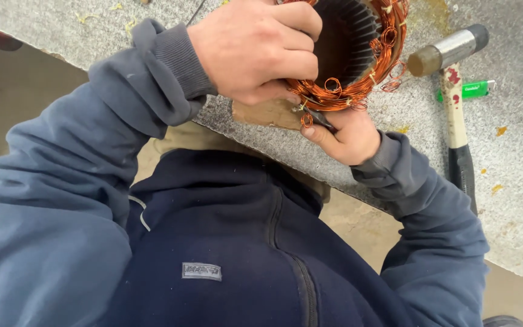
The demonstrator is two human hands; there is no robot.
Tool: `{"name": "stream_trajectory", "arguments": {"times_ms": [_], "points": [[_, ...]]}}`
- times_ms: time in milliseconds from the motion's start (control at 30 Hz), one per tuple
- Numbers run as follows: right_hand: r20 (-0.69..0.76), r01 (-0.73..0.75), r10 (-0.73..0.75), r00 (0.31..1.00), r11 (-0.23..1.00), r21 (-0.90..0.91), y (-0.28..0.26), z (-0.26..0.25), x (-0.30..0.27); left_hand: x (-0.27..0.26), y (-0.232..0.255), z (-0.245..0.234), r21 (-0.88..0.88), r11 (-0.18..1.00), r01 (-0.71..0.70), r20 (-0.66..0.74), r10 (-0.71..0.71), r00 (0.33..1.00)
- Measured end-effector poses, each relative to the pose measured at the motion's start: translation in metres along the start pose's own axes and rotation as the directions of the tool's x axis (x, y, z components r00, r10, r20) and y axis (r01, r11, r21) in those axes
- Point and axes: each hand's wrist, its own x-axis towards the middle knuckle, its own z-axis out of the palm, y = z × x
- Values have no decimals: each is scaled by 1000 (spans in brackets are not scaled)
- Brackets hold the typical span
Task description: The person uses pliers to trim and adjust copper wire loops on a motor stator. They repeatedly cut excess wire and bend the loops into place on the stator core, working methodically around the component.
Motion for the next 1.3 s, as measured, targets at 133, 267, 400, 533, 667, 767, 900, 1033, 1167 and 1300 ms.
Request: {"name": "stream_trajectory", "arguments": {"times_ms": [133, 267, 400, 533, 667, 767, 900, 1033, 1167, 1300], "points": [[-24, 75, -77, 997, 996, -54, -17, -7, 12, 1, -1, -2, -60, 998, -13, 6, 14, 1000], [-74, 211, -227, 971, 961, -179, -28, -14, 20, 8, 2, -6, 23, 998, -55, -49, 56, 997], [396, 614, -478, 784, 689, -384, -22, -3, 22, 21, 7, -12, 20, 996, -85, -123, 86, 989], [399, 680, -557, 729, 657, -325, -76, 33, 26, 12, 8, 13, -143, 988, 52, -14, -55, 998], [269, 650, -602, 752, 745, -149, -56, 30, 21, 9, 9, 8, -17, 1000, -8, -72, 7, 997], [313, 624, -564, 764, 770, -136, -39, 27, 8, 7, 35, -9, 190, 981, 29, -161, 2, 987], [190, 554, -529, 827, 823, -123, -31, 22, 1, -29, 89, -9, -45, 941, 337, -401, -326, 856], [206, 391, -370, 906, 918, -73, -32, 29, -1, -45, 123, 10, -446, 864, 235, -202, -353, 914], [238, 208, -198, 951, 978, -17, -45, 26, 0, -53, 133, 22, -432, 829, 354, -167, -460, 872], [278, 44, -63, 958, 996, 71, -63, 17, -1, -56, 127, 24, -478, 788, 390, -160, -514, 843]]}}
